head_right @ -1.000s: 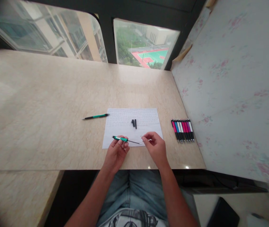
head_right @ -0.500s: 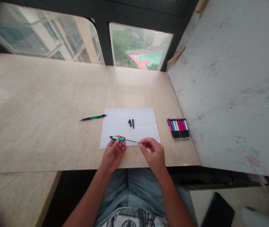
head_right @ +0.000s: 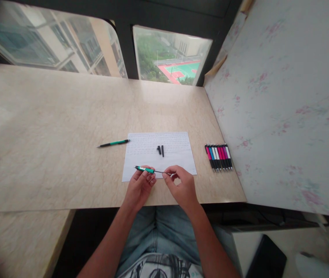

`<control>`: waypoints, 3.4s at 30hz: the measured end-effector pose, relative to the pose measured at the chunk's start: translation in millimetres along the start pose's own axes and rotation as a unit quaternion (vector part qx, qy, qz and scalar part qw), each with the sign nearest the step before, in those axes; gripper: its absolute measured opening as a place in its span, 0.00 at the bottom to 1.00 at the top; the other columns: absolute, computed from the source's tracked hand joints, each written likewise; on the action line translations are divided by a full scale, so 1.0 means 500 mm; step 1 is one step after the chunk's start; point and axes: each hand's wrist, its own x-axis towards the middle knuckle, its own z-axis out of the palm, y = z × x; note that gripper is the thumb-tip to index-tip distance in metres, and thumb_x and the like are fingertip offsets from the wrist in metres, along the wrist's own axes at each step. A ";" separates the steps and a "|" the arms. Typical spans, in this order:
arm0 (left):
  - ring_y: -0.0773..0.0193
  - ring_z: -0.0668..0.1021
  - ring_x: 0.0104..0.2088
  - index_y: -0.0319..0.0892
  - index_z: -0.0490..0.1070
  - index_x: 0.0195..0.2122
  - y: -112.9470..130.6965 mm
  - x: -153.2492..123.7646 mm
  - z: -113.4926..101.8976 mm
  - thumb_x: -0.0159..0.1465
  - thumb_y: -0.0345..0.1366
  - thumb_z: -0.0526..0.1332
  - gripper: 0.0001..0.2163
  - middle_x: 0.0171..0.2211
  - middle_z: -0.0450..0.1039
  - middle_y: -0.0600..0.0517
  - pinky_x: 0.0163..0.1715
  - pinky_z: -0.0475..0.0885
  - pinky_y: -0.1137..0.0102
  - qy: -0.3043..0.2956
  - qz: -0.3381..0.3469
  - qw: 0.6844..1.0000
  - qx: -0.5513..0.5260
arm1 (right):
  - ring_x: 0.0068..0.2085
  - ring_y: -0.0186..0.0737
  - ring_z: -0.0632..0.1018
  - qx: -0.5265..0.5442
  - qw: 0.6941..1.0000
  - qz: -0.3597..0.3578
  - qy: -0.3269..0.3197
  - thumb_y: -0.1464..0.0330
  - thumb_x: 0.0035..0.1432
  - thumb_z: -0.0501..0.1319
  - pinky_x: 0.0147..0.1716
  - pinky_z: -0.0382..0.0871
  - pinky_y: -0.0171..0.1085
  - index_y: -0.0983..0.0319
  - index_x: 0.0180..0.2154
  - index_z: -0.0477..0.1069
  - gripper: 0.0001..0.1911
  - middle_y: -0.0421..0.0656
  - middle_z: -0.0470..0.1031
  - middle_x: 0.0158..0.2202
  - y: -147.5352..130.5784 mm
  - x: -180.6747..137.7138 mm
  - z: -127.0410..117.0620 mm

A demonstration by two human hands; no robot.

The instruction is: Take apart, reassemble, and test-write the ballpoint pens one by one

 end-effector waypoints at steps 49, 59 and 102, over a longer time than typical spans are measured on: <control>0.71 0.76 0.31 0.40 0.76 0.38 0.000 0.006 -0.008 0.55 0.33 0.72 0.11 0.37 0.78 0.49 0.33 0.71 0.75 0.015 -0.022 0.998 -0.055 | 0.41 0.46 0.76 -0.395 0.910 -0.020 -0.122 0.75 0.61 0.53 0.39 0.68 0.39 0.61 0.52 0.71 0.19 0.51 0.75 0.42 0.064 0.170 0.056; 0.70 0.76 0.31 0.40 0.75 0.38 -0.004 0.004 -0.009 0.56 0.34 0.71 0.10 0.37 0.77 0.49 0.33 0.71 0.73 0.017 -0.012 0.999 -0.043 | 0.35 0.42 0.78 -0.057 0.994 0.027 0.092 0.62 0.62 0.58 0.29 0.73 0.38 0.62 0.39 0.76 0.12 0.47 0.79 0.35 0.092 0.055 -0.014; 0.67 0.78 0.36 0.40 0.77 0.37 -0.011 -0.003 -0.005 0.55 0.34 0.72 0.10 0.36 0.80 0.49 0.40 0.71 0.71 -0.021 0.010 0.999 0.036 | 0.23 0.35 0.71 -0.107 0.994 -0.017 -0.010 0.61 0.68 0.52 0.26 0.62 0.35 0.60 0.23 0.66 0.22 0.39 0.68 0.20 -0.001 -0.018 -0.013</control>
